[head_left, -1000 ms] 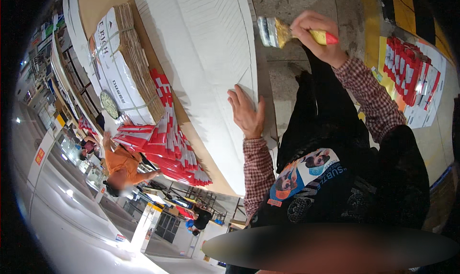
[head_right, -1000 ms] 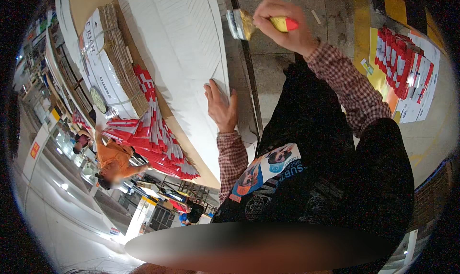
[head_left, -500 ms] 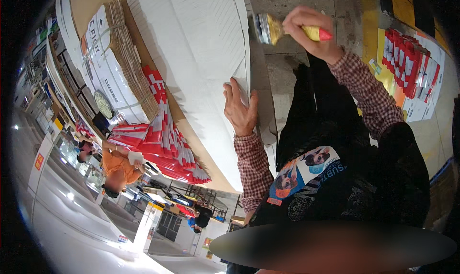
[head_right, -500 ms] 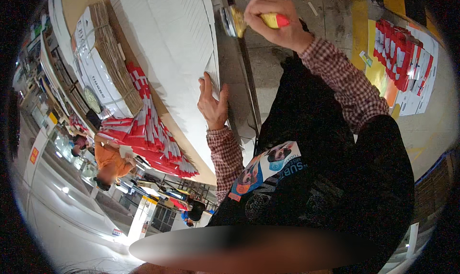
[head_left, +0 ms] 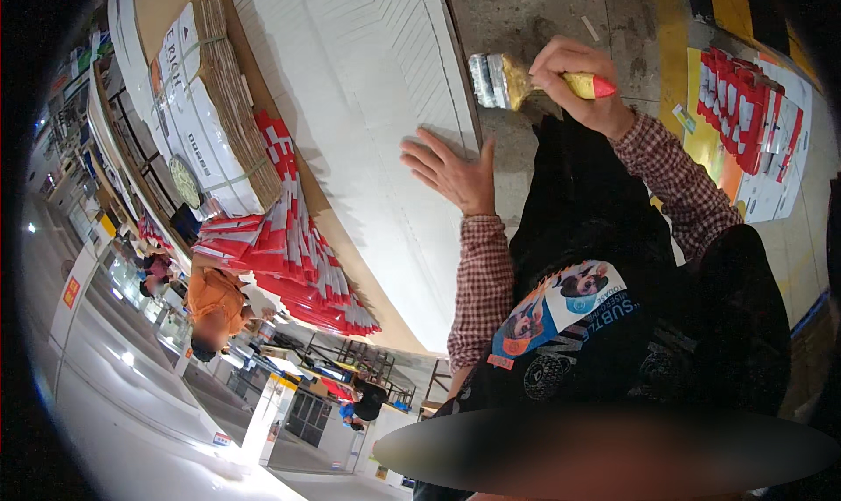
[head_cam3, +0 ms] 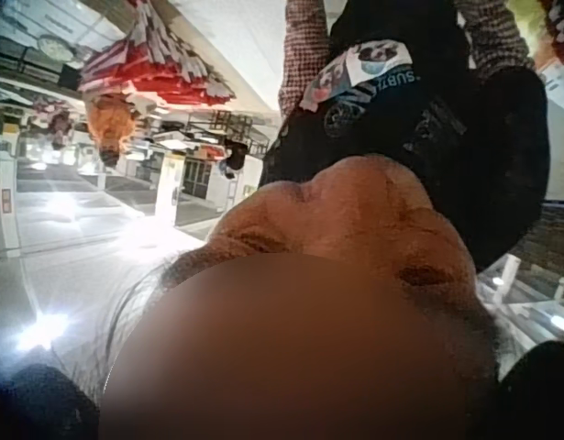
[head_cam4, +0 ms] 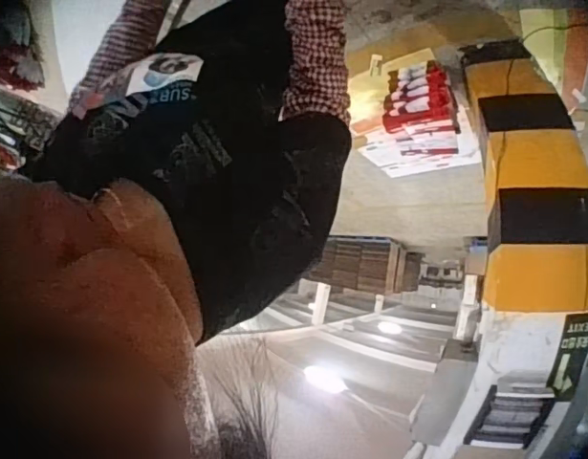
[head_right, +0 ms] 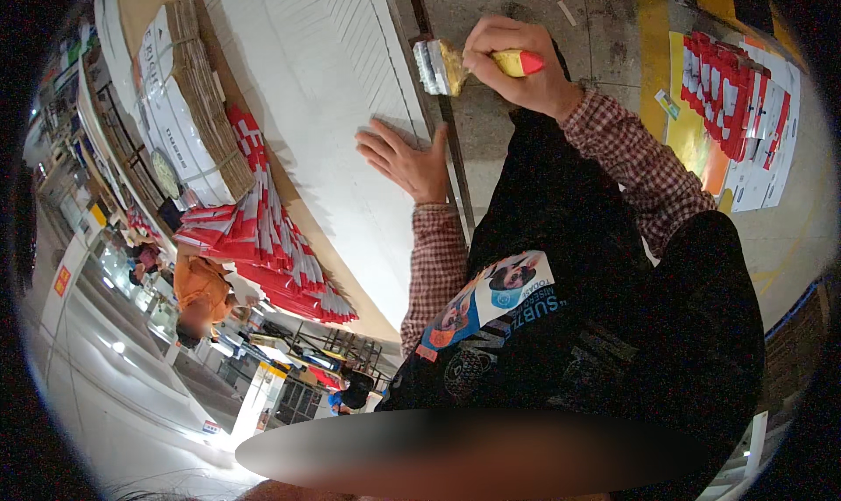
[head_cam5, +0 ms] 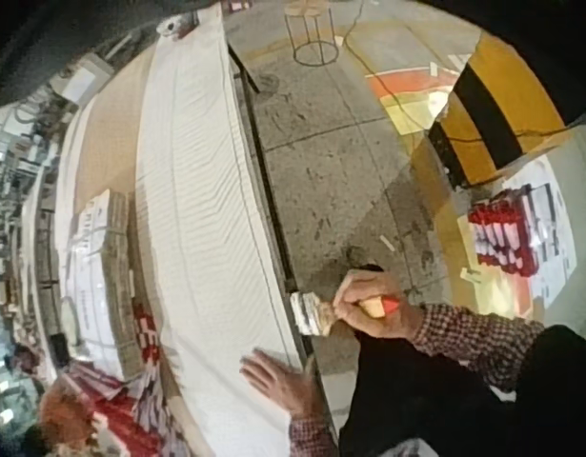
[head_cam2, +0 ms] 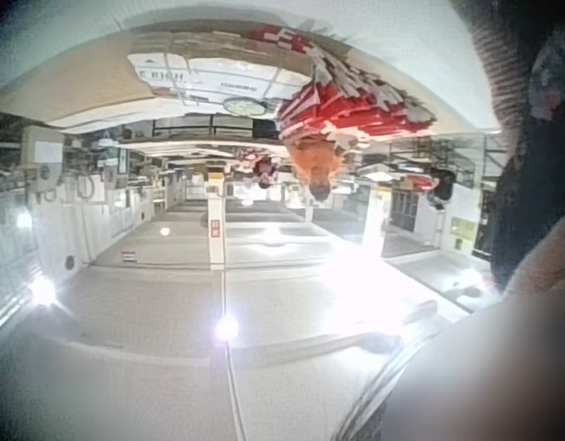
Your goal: Apply white paint or adhesive to a large white board or surface using a brush.
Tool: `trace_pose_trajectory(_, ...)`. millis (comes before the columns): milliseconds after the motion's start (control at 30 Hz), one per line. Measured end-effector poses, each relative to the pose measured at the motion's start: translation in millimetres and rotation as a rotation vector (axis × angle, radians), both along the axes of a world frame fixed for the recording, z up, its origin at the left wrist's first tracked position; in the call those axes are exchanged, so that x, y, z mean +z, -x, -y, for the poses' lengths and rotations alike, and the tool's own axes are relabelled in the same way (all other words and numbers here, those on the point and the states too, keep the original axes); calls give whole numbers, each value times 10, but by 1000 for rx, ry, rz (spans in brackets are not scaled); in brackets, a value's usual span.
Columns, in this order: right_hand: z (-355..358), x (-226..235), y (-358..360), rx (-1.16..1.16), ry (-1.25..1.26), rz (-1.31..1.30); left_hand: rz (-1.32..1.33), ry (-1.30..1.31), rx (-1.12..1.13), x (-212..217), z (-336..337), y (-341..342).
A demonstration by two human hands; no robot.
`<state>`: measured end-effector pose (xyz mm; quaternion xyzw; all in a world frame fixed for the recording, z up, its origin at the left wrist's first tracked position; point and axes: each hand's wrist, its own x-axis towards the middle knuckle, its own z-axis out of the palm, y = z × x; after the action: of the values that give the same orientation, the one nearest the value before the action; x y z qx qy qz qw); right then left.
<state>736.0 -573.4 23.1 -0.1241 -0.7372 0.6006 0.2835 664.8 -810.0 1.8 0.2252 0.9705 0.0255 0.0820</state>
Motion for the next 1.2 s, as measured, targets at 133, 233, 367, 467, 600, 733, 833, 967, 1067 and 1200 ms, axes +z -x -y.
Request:
trace_pose_trajectory(133,75,-44,-103,-12,-14,30,15,60,62,25,313,-268)
trace_pose_trajectory(233,54,-32,-82,-4,-81,-25,157,82,45,199,428,-165)
trace_pose_trajectory(367,5,-72,85,-28,-192,-115,348,-114,-52,457,525,102)
trace_pose_trajectory(467,33,-211,167,-21,-158,-143,406,-299,-66,540,589,205)
trace_pose_trajectory(600,303,-192,10,27,-107,-88,430,-251,-54,609,538,252)
trace_pose_trajectory(733,396,-143,-81,89,-8,-128,385,-255,-96,572,577,252)
trace_pose_trajectory(833,260,-123,51,-12,-144,-157,392,-237,-84,564,557,240)
trace_pose_trajectory(967,349,-223,72,-26,-170,-135,366,-232,-137,530,539,220)
trace_pose_trajectory(1067,584,-199,-85,38,-66,-91,312,-193,-144,526,525,191)
trace_pose_trajectory(1200,662,-36,-371,83,120,24,219,-33,-128,406,444,55)
